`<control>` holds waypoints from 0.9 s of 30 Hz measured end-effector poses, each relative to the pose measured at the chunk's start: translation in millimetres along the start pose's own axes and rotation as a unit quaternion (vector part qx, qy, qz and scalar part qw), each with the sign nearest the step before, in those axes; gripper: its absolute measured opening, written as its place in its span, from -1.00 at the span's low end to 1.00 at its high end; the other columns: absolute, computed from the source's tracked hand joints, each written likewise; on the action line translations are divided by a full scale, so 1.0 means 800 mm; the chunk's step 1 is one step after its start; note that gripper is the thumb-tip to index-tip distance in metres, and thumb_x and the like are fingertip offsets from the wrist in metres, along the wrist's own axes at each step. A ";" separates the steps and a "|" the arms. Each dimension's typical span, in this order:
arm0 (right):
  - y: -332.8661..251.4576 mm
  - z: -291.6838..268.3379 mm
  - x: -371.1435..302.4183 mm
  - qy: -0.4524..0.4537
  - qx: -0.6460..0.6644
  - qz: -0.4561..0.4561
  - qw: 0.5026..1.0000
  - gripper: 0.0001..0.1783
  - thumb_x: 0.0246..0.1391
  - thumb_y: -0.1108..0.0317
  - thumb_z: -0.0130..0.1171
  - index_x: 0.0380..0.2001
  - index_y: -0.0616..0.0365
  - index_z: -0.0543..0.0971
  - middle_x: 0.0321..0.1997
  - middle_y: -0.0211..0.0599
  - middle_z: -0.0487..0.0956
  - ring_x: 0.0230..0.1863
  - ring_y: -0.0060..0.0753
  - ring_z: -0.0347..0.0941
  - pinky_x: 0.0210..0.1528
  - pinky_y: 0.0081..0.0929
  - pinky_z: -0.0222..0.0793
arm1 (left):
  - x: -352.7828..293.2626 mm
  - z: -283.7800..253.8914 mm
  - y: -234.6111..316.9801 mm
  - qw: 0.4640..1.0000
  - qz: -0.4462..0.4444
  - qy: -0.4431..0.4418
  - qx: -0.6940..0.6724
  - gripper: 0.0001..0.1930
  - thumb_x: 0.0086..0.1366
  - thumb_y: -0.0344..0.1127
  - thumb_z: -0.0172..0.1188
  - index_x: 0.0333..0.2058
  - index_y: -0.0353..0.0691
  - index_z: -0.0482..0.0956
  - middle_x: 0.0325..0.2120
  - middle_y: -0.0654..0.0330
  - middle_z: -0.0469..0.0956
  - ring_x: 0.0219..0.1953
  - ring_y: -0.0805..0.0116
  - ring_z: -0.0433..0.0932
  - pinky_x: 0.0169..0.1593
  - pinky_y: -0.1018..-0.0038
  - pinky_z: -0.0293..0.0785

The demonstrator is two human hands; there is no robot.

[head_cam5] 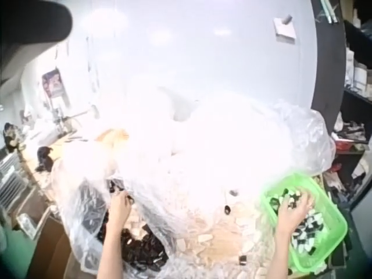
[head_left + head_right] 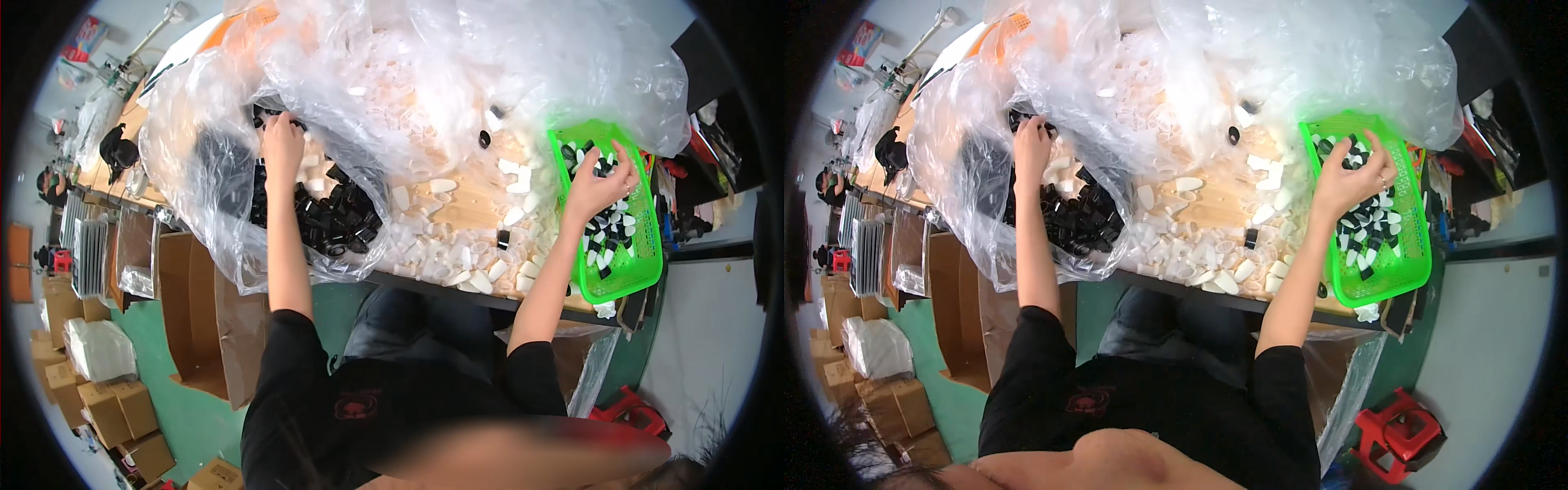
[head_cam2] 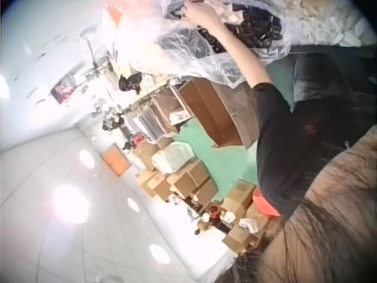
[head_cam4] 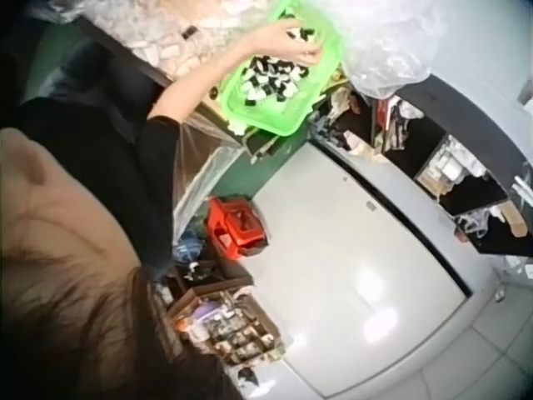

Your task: Assembling black and white plastic cap components by hand.

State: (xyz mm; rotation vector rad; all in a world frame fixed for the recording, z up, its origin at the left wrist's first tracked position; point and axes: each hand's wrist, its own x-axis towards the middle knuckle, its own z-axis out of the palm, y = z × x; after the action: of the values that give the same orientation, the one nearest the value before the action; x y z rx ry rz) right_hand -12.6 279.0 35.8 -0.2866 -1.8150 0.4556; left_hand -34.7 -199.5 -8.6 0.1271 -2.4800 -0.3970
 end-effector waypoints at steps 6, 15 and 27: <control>-0.012 0.020 -0.024 -0.108 0.117 0.025 0.987 -0.66 -0.06 0.45 0.23 -0.13 0.13 0.54 -0.11 -0.11 0.39 0.01 -0.09 0.29 0.09 -0.16 0.19 | -0.016 0.058 -0.069 0.978 0.048 -0.119 0.164 -0.46 0.17 -0.13 0.21 0.08 -0.20 0.31 0.01 -0.36 0.28 -0.01 -0.33 0.37 0.08 0.12 0.38; -0.014 0.026 -0.032 -0.172 0.115 0.003 0.978 -0.73 -0.05 0.50 0.24 -0.21 0.04 0.60 -0.16 -0.32 0.46 -0.24 -0.31 0.35 -0.14 -0.38 0.33 | -0.041 -0.032 0.010 0.941 0.069 -0.303 -0.134 -0.71 0.00 -0.37 0.38 -0.36 -0.37 0.48 -0.47 0.04 0.53 -0.40 0.22 0.50 -0.27 0.38 0.42; -0.097 0.021 -0.096 -0.573 0.308 -0.024 0.760 -0.88 0.05 0.53 0.13 -0.30 0.20 0.58 -0.33 -0.25 0.58 -0.40 -0.30 0.49 -0.30 -0.45 0.39 | -0.055 -0.071 0.094 0.963 0.039 -0.228 -0.141 -0.77 0.07 -0.48 0.32 -0.23 -0.29 0.61 -0.44 0.06 0.57 -0.47 0.33 0.54 -0.32 0.46 0.48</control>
State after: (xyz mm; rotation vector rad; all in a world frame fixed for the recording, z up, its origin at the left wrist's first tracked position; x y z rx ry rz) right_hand -3.7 174.7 0.5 0.6654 -2.6591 1.3586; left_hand 34.9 -134.4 33.6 -0.2005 -2.8288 -0.8170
